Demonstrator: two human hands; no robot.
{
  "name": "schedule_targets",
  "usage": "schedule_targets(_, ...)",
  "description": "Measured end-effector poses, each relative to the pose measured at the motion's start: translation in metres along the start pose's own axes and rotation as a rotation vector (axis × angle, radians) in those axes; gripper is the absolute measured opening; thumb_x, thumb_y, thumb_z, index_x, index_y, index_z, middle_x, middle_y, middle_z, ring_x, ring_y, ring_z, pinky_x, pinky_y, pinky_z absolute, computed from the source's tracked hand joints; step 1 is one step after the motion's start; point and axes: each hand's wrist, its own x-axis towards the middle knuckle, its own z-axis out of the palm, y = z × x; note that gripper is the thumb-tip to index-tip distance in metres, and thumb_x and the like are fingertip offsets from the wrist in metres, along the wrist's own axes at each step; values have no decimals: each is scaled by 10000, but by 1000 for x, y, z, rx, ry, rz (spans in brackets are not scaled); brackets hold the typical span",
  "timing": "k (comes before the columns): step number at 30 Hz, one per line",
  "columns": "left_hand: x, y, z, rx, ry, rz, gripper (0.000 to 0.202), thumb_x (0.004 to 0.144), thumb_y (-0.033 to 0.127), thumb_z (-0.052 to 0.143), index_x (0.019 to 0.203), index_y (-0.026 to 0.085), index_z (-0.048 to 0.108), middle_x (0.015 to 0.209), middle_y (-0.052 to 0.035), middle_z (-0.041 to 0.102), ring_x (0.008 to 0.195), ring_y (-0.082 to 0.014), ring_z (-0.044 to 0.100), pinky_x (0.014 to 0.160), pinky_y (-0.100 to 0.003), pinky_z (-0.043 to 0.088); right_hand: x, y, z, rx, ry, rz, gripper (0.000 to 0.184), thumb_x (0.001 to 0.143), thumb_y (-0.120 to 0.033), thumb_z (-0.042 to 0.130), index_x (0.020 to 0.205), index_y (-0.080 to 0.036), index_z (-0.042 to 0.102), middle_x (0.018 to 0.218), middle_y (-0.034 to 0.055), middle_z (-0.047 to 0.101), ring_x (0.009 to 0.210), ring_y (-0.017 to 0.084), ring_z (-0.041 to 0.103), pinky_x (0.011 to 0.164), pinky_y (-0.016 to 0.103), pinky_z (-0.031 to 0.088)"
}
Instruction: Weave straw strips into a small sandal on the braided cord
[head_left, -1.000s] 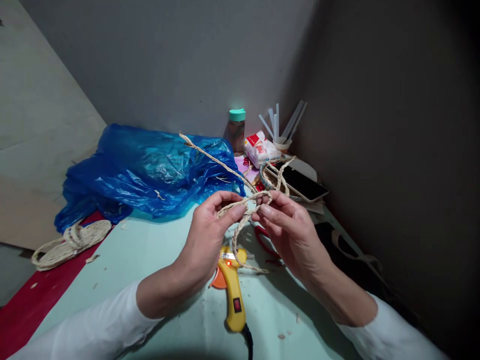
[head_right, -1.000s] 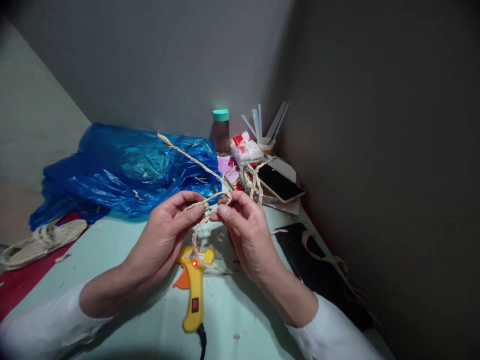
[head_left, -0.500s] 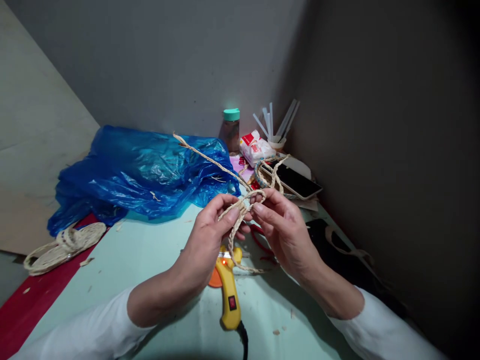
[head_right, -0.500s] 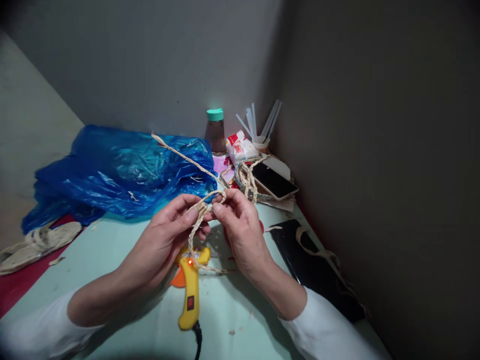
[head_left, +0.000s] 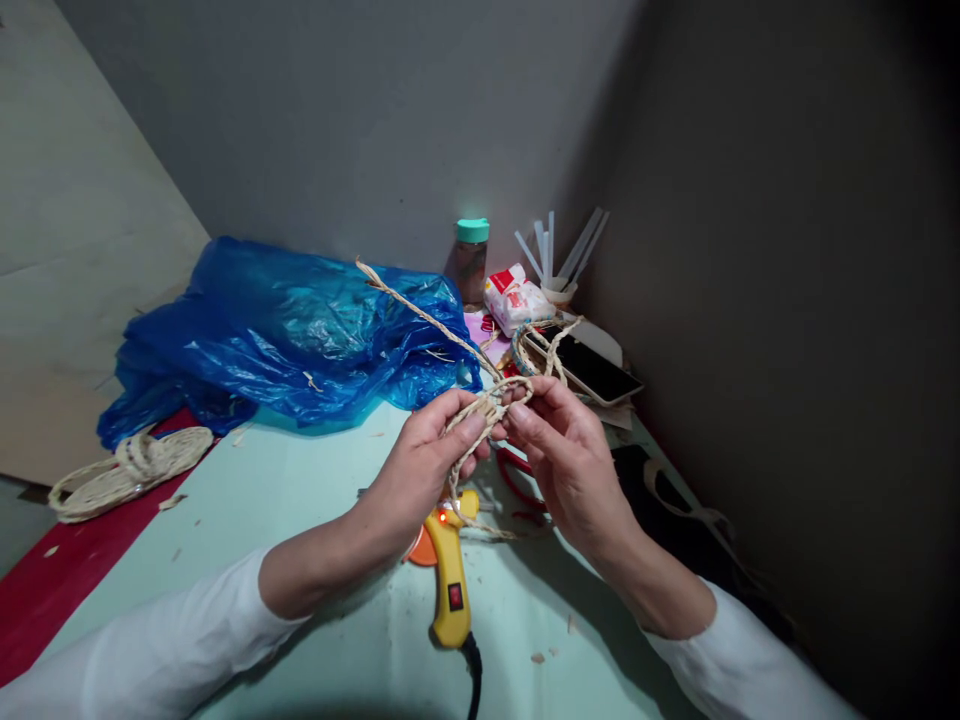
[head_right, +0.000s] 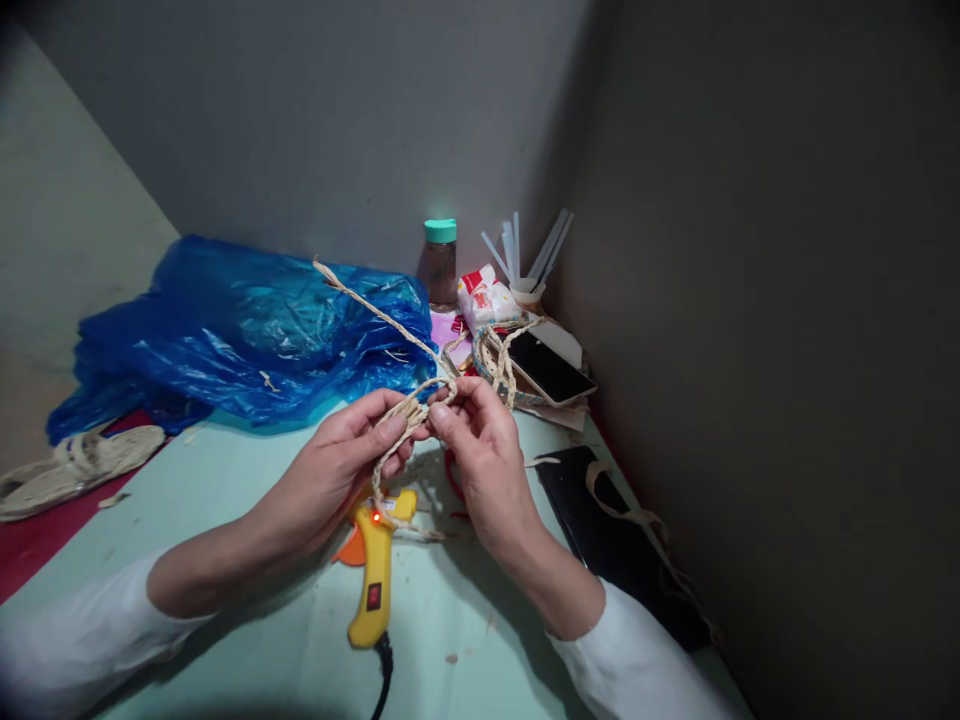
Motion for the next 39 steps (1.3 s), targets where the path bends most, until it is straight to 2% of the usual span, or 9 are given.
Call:
schedule_targets(4,3,1,-4,94,0,65,172,856,336,619,836,166,607,758,7,554,607,-87,434,553,-205,341,2,0,-3,-96,3,0,170,833,-286,678,912,-235,536,911,-10,571,819,139,598,777,265,496)
schedule_targets(8,5,5,-9,182,-15,84,204,853,326,604,755,156,547,662,31,460,583,-87,385,536,-208,305,6,-6,-9,-316,-40,-46,366,836,-299,680,1147,-267,488,968,9,571,879,163,595,798,293,504)
schedule_targets(12,7,11,-13,191,-82,20,219,836,319,605,736,154,500,643,44,423,559,-75,351,511,-201,272,11,-21,-18,-761,-240,-319,628,841,-266,681,1393,-291,384,1274,87,525,1192,244,511,941,368,475)
schedule_targets(14,7,16,-15,234,-149,11,220,832,314,603,734,151,494,657,43,430,568,-73,362,525,-202,287,12,-26,-20,-982,-351,-484,532,870,-247,651,1368,-259,462,1285,107,536,1185,253,522,961,394,464)
schedule_targets(17,6,23,-19,333,-215,19,204,843,307,592,749,145,513,669,40,436,594,-80,389,557,-211,317,11,-30,-20,-1167,-408,-666,306,912,-211,597,1216,-176,612,1118,128,625,1014,223,604,870,357,500)
schedule_targets(19,5,27,-22,360,-254,10,193,853,304,587,763,145,524,668,41,440,597,-83,397,568,-218,325,9,-31,-20,-1183,-399,-724,259,917,-190,588,1164,-140,645,1029,127,654,928,204,626,802,322,516)
schedule_targets(22,2,32,-25,366,-306,-9,193,866,321,584,799,145,539,665,41,460,598,-87,415,576,-225,329,5,-31,-17,-1132,-374,-697,259,904,-189,613,1145,-112,666,1004,122,670,912,192,634,787,299,515)
schedule_targets(32,-14,32,-41,380,-249,-2,264,845,385,633,1001,190,547,736,55,516,653,-91,468,589,-217,346,-3,-18,-6,-889,-347,-538,261,884,-205,653,1141,-185,696,1030,64,699,942,168,643,822,284,502)
schedule_targets(39,-22,27,-48,277,-277,-24,337,796,255,690,1090,197,536,817,37,593,690,-89,543,643,-216,435,-8,-16,-2,-883,-333,-505,247,883,-203,655,1127,-209,698,1052,51,702,959,170,647,846,299,507)
